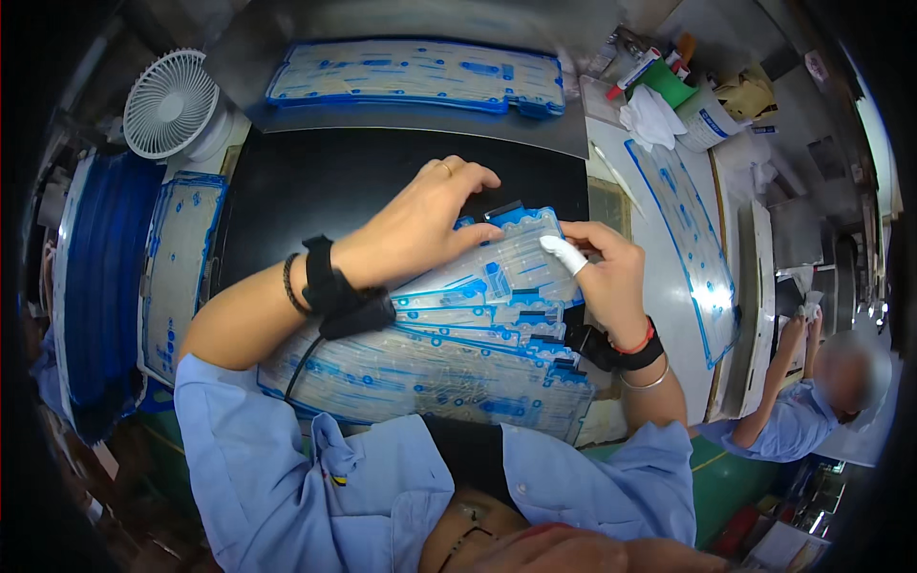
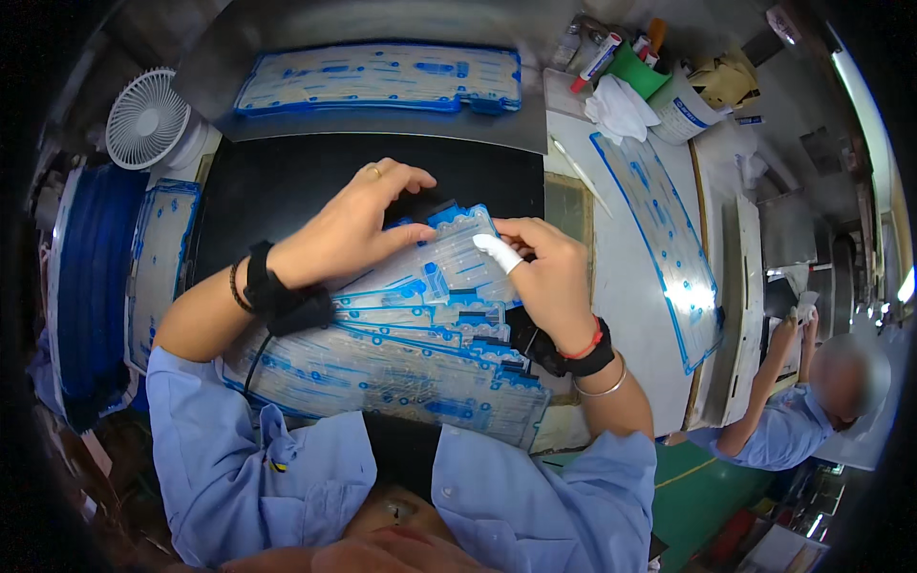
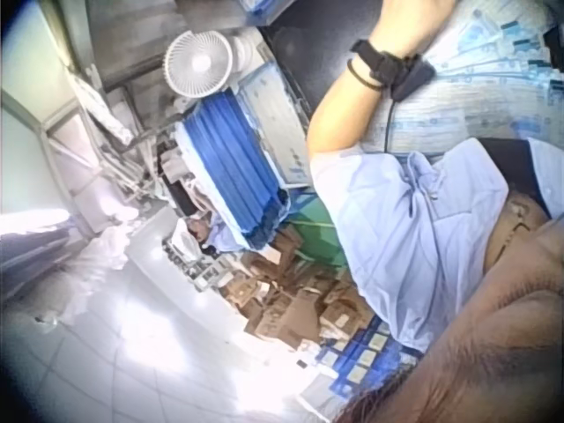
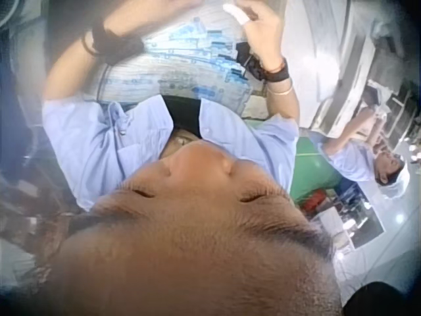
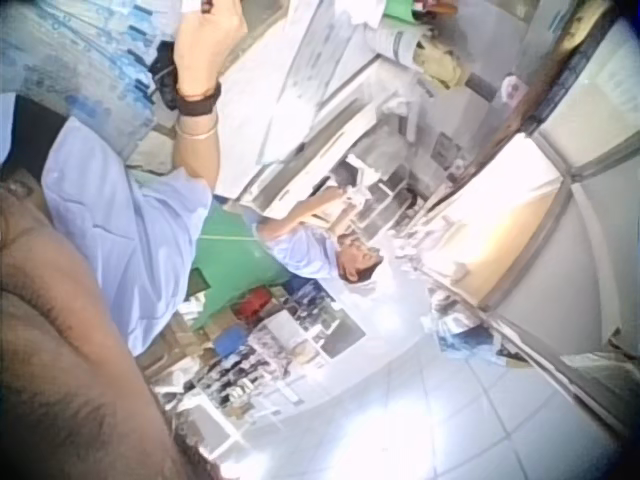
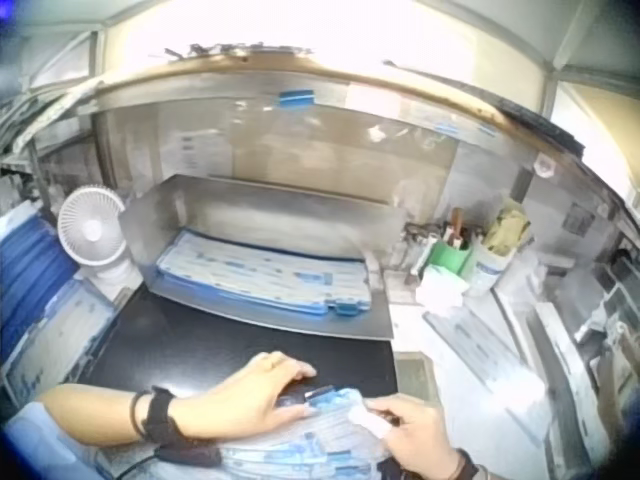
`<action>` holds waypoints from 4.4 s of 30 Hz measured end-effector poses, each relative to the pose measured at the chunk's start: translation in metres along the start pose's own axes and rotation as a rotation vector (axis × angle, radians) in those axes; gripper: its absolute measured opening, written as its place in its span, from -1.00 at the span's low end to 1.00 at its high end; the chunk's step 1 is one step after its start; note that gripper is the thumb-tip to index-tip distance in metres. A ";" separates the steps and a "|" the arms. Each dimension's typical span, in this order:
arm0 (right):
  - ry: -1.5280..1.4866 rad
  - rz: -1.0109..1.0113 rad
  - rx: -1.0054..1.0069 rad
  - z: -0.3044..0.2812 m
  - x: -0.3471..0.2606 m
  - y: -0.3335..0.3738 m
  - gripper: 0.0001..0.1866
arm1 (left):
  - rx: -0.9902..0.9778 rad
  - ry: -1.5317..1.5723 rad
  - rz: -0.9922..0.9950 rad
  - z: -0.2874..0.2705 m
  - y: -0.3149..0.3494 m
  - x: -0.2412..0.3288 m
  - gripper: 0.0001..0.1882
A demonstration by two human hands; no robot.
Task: Inspecting and sorting blue plastic circuit components on an assembly line.
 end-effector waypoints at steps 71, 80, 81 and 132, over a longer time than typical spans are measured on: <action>-0.521 0.447 -0.055 -0.015 0.025 0.029 -0.80 | -0.648 0.759 -0.598 0.049 0.000 -0.029 -0.77; -0.544 0.447 -0.066 -0.011 0.029 0.031 -0.75 | -0.690 0.730 -0.606 0.045 -0.002 -0.024 -0.76; -0.543 0.452 -0.061 -0.010 0.031 0.032 -0.74 | -0.699 0.729 -0.608 0.044 -0.003 -0.023 -0.76; -1.029 0.057 0.087 -0.020 0.032 0.005 -0.63 | -0.723 0.590 -0.422 0.048 -0.003 -0.022 -0.66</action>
Point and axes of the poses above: each hand's wrist, its own y-axis away from the middle knuckle, its own z-axis out of the palm, x = y × z, the point moved 5 cm from there along -y, towards the middle knuckle, and after that the axes turned 6 degrees about -z, right-handed, at the moved point
